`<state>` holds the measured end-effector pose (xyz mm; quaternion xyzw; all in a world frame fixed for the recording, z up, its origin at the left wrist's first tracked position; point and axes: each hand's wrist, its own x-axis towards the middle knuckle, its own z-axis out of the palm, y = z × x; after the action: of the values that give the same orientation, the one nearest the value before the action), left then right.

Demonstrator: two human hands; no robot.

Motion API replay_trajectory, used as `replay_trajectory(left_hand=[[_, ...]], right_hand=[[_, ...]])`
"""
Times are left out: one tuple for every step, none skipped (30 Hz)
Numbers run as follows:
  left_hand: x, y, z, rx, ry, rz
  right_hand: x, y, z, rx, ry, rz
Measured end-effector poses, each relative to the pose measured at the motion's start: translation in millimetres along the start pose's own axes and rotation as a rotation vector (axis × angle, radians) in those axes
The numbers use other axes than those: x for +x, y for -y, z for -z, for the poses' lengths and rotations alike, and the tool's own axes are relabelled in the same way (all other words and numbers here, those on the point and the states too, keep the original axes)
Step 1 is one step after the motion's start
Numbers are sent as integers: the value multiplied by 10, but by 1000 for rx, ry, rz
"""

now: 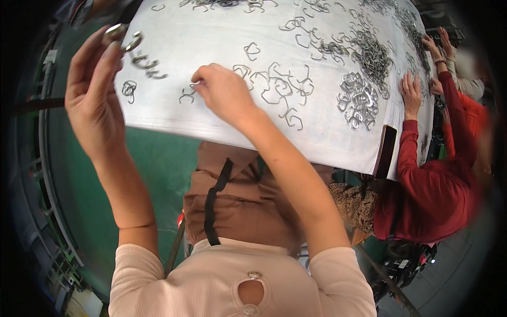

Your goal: The person repeatedly picks up small metal hooks from a table and links them together by hand to form a chain. They periodically lift the growing chain to check its length before continuing to add more hooks.

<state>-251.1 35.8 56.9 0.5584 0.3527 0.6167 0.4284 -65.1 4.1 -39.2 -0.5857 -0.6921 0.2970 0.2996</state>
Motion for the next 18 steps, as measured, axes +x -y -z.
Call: replay_trajectory(left_hand=[[-10, 9, 47, 60, -42, 11], [-26, 15, 70, 39, -34, 13], [-51, -34, 108, 33, -40, 14], [-89, -68, 163, 41, -43, 25], [-124, -97, 210, 49, -47, 36], [-148, -87, 234, 43, -46, 48], [-181, -84, 241, 28, -26, 46], [-203, -88, 228, 8, -3, 44], [-216, -98, 217, -7, 16, 41], [-226, -97, 197, -72, 59, 40], [-238, -17, 128, -101, 85, 49], [-258, -13, 76, -112, 97, 54], [-279, -16, 20, -124, 109, 58], [-300, -29, -41, -145, 109, 69], [-323, -36, -99, -141, 102, 80], [-349, -43, -157, -137, 95, 91], [-373, -53, -218, -133, 87, 101], [-392, -75, -277, -144, 86, 109]], right_hand=[[-16, 18, -22, 19, -14, -9], [-32, 10, -6, 37, -30, -18], [-51, 13, 54, 20, -58, -19], [-82, -2, 136, 4, -77, -15], [-119, -29, 242, -11, -96, -10], [-176, -92, 410, -56, -131, -87], [-237, -274, 550, -49, -205, -99], [-302, -462, 712, -45, -283, -114], [-364, -577, 911, -83, -300, -214], [-421, -654, 1072, -120, -317, -313], [-496, -723, 1176, -151, -300, -398], [-516, -731, 1249, -169, -271, -470], [-523, -729, 1284, -188, -241, -541], [-499, -748, 1252, -227, -206, -553], [-474, -696, 1213, -292, -158, -560], [-436, -615, 1176, -357, -110, -568], [-412, -562, 1136, -422, -62, -575], [-398, -546, 1097, -460, -70, -553]])
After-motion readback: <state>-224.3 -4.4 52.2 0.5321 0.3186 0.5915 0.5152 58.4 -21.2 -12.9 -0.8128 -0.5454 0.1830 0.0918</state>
